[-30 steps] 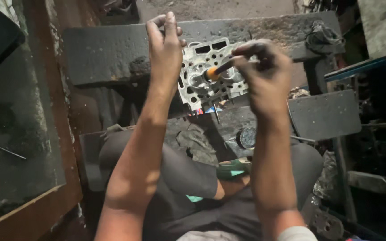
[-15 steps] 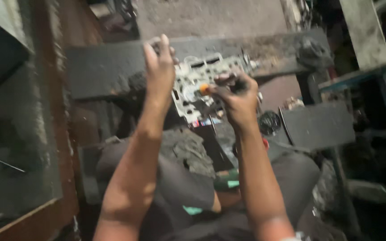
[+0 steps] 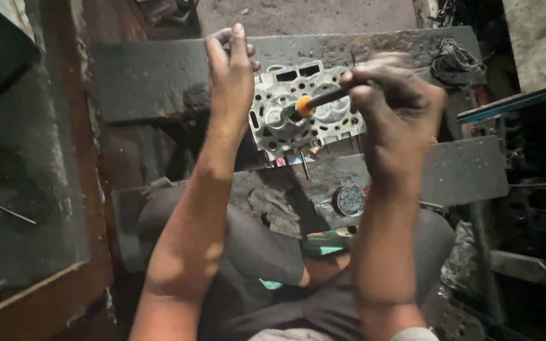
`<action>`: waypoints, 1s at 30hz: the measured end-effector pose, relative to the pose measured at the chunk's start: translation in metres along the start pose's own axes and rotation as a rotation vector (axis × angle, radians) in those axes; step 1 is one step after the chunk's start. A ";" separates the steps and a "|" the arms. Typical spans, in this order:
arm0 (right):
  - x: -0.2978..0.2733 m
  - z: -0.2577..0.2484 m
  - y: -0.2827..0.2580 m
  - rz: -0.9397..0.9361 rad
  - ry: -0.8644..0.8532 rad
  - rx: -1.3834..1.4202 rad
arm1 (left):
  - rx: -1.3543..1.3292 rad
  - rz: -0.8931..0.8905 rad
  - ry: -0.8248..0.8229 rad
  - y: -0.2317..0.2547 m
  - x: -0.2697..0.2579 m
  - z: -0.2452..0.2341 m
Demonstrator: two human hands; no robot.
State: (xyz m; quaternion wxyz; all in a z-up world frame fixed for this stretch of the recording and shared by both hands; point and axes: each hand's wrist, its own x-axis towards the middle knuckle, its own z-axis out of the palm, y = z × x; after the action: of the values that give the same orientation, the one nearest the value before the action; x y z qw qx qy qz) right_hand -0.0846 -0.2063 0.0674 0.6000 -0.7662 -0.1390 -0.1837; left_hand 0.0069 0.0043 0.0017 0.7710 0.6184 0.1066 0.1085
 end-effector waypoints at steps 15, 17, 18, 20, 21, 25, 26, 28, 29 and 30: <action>0.002 0.032 0.033 0.247 -0.037 0.480 | -0.001 0.025 0.015 -0.007 0.005 -0.001; 0.003 0.025 0.028 0.244 -0.040 0.334 | 0.008 0.038 0.020 -0.005 0.005 0.002; 0.000 0.024 0.028 0.185 -0.016 0.482 | -0.005 0.036 0.021 -0.004 0.005 0.002; -0.009 0.021 0.031 0.073 0.028 0.777 | -0.030 0.022 0.030 -0.006 0.001 0.002; -0.010 0.026 0.037 0.179 -0.007 0.654 | -0.028 -0.004 0.048 -0.008 -0.005 -0.001; -0.006 0.022 0.048 0.028 0.002 0.385 | -0.090 0.048 -0.001 -0.002 0.010 0.002; -0.015 0.021 0.051 -0.061 -0.012 0.212 | -0.122 0.047 -0.011 -0.011 0.005 -0.001; -0.014 0.032 0.057 -0.239 -0.020 -0.280 | -0.089 0.016 0.016 -0.017 0.004 -0.005; -0.007 0.039 0.057 -0.319 -0.022 -0.603 | -0.074 0.021 0.020 -0.015 0.010 -0.004; -0.004 0.041 0.052 -0.270 0.010 -0.549 | -0.067 0.038 0.037 -0.012 0.019 -0.003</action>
State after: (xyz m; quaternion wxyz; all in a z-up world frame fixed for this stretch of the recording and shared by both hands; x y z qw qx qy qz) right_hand -0.0610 -0.1791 0.0116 0.3414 -0.8734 -0.1818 -0.2960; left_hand 0.0241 0.0099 -0.0115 0.7872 0.5918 0.1052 0.1380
